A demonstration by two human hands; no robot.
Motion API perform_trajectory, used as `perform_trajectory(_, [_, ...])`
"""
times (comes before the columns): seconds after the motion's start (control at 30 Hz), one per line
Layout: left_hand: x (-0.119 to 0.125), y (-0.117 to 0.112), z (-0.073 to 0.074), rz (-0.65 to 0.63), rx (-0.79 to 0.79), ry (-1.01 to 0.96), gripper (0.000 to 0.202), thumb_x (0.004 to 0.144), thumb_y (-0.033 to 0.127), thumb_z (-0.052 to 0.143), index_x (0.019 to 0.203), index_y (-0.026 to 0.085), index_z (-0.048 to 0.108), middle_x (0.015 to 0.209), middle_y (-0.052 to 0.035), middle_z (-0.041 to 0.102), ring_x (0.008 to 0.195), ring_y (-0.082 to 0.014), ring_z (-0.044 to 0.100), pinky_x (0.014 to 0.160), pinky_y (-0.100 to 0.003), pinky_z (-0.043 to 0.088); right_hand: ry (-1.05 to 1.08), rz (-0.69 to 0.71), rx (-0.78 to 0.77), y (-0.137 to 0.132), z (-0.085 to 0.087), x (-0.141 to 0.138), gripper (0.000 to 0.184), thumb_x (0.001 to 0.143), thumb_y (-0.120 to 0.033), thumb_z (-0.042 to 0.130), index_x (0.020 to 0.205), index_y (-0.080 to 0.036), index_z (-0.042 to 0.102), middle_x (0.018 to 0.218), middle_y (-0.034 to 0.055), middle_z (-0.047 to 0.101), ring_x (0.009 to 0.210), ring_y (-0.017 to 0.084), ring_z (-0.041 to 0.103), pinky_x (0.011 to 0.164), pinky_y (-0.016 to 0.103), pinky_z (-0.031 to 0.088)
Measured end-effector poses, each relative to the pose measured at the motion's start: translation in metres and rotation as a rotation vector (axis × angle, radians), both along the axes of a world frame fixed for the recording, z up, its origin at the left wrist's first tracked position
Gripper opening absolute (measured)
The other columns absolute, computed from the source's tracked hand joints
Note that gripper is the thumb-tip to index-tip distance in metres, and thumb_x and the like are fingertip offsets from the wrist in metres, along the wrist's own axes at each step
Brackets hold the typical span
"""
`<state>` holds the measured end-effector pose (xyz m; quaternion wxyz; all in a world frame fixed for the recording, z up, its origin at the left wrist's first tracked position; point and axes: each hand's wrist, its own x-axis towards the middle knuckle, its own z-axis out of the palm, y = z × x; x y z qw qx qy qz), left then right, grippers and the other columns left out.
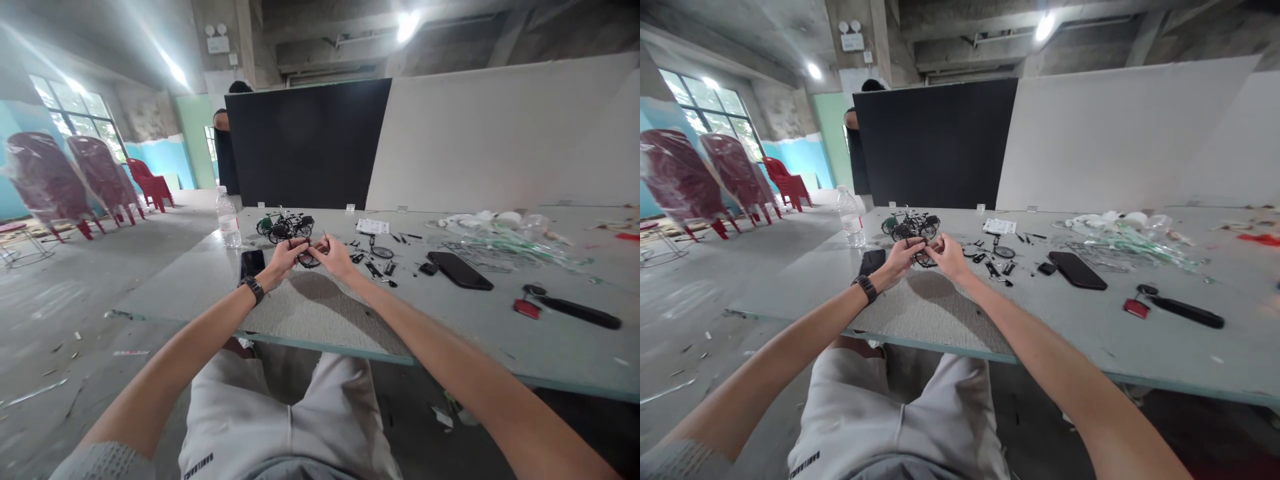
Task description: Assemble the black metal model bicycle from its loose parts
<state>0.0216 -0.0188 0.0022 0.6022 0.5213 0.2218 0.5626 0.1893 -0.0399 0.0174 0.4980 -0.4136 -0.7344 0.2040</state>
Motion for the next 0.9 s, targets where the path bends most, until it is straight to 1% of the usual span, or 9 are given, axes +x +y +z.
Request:
perform_trajectory(0.17, [-0.001, 0.003, -0.004, -0.013, 0.057, 0.073, 0.04, 0.073, 0.036, 0.088, 0.101, 0.01, 0.076, 0.099, -0.0102, 0.075, 0.088, -0.018, 0.069, 0.086, -0.034, 0.054, 0.012, 0.035, -0.084, -0.001, 0.001, 0.002, 0.047, 0.083, -0.05, 0.07, 0.079, -0.026, 0.029, 0.072, -0.0011, 0.055, 0.069, 0.018, 0.055, 0.062, 0.031, 0.043])
perform_trajectory(0.27, [-0.003, 0.006, -0.006, 0.003, 0.089, 0.121, 0.046, 0.068, 0.034, 0.092, 0.103, 0.01, 0.075, 0.103, -0.0112, 0.075, 0.089, -0.0178, 0.069, 0.088, -0.035, 0.053, 0.053, 0.03, -0.15, -0.001, 0.002, 0.003, 0.047, 0.081, -0.045, 0.072, 0.078, -0.026, 0.029, 0.069, -0.0039, 0.048, 0.067, 0.016, 0.05, 0.061, 0.029, 0.042])
perform_trajectory(0.37, [-0.004, 0.01, -0.009, 0.002, 0.129, 0.156, 0.05, 0.065, 0.033, 0.094, 0.105, 0.01, 0.075, 0.105, -0.0123, 0.074, 0.092, -0.0188, 0.069, 0.09, -0.035, 0.052, 0.141, 0.064, -0.289, -0.001, 0.004, 0.005, 0.048, 0.079, -0.042, 0.075, 0.077, -0.026, 0.03, 0.072, -0.0043, 0.045, 0.069, 0.015, 0.05, 0.062, 0.029, 0.045])
perform_trajectory(0.53, [-0.002, 0.011, -0.012, -0.001, 0.18, 0.206, 0.051, 0.064, 0.032, 0.094, 0.105, 0.01, 0.073, 0.106, -0.013, 0.074, 0.094, -0.02, 0.069, 0.089, -0.035, 0.052, 0.278, 0.16, -0.586, 0.0, 0.009, 0.012, 0.048, 0.072, -0.037, 0.082, 0.075, -0.024, 0.036, 0.081, -0.0002, 0.054, 0.08, 0.017, 0.058, 0.069, 0.031, 0.052])
perform_trajectory(0.63, [-0.001, 0.008, -0.01, -0.018, 0.187, 0.21, 0.049, 0.063, 0.032, 0.094, 0.102, 0.011, 0.073, 0.101, -0.0114, 0.075, 0.09, -0.0187, 0.069, 0.087, -0.033, 0.052, 0.308, 0.283, -0.672, 0.002, 0.013, 0.017, 0.042, 0.075, -0.039, 0.081, 0.074, -0.023, 0.041, 0.079, -0.0007, 0.053, 0.074, 0.015, 0.056, 0.068, 0.029, 0.052])
perform_trajectory(0.7, [0.0, 0.006, -0.008, -0.016, 0.177, 0.218, 0.045, 0.064, 0.032, 0.093, 0.098, 0.01, 0.073, 0.097, -0.0102, 0.074, 0.085, -0.017, 0.068, 0.084, -0.032, 0.051, 0.313, 0.329, -0.664, 0.006, 0.015, 0.021, 0.044, 0.084, -0.048, 0.073, 0.071, -0.024, 0.039, 0.07, -0.0035, 0.044, 0.061, 0.012, 0.045, 0.06, 0.027, 0.047])
perform_trajectory(0.77, [0.001, 0.004, -0.007, 0.005, 0.154, 0.226, 0.042, 0.065, 0.031, 0.091, 0.096, 0.01, 0.073, 0.095, -0.0094, 0.073, 0.081, -0.0152, 0.066, 0.08, -0.03, 0.051, 0.299, 0.279, -0.602, 0.012, 0.016, 0.027, 0.049, 0.093, -0.059, 0.058, 0.069, -0.025, 0.033, 0.063, -0.0064, 0.031, 0.051, 0.011, 0.03, 0.051, 0.026, 0.037])
perform_trajectory(0.83, [0.001, 0.003, -0.006, 0.023, 0.139, 0.232, 0.041, 0.066, 0.03, 0.09, 0.097, 0.01, 0.072, 0.093, -0.0086, 0.072, 0.078, -0.0137, 0.064, 0.077, -0.028, 0.05, 0.233, 0.134, -0.491, 0.019, 0.015, 0.035, 0.048, 0.1, -0.062, 0.044, 0.071, -0.026, 0.033, 0.061, -0.0072, 0.027, 0.049, 0.012, 0.024, 0.048, 0.026, 0.03])
perform_trajectory(0.9, [0.002, 0.002, -0.006, 0.031, 0.134, 0.238, 0.04, 0.068, 0.031, 0.089, 0.098, 0.01, 0.072, 0.091, -0.0078, 0.071, 0.076, -0.0129, 0.063, 0.075, -0.028, 0.049, 0.108, -0.044, -0.347, 0.025, 0.015, 0.045, 0.041, 0.103, -0.057, 0.04, 0.077, -0.025, 0.04, 0.062, -0.0055, 0.035, 0.049, 0.013, 0.031, 0.05, 0.026, 0.031])
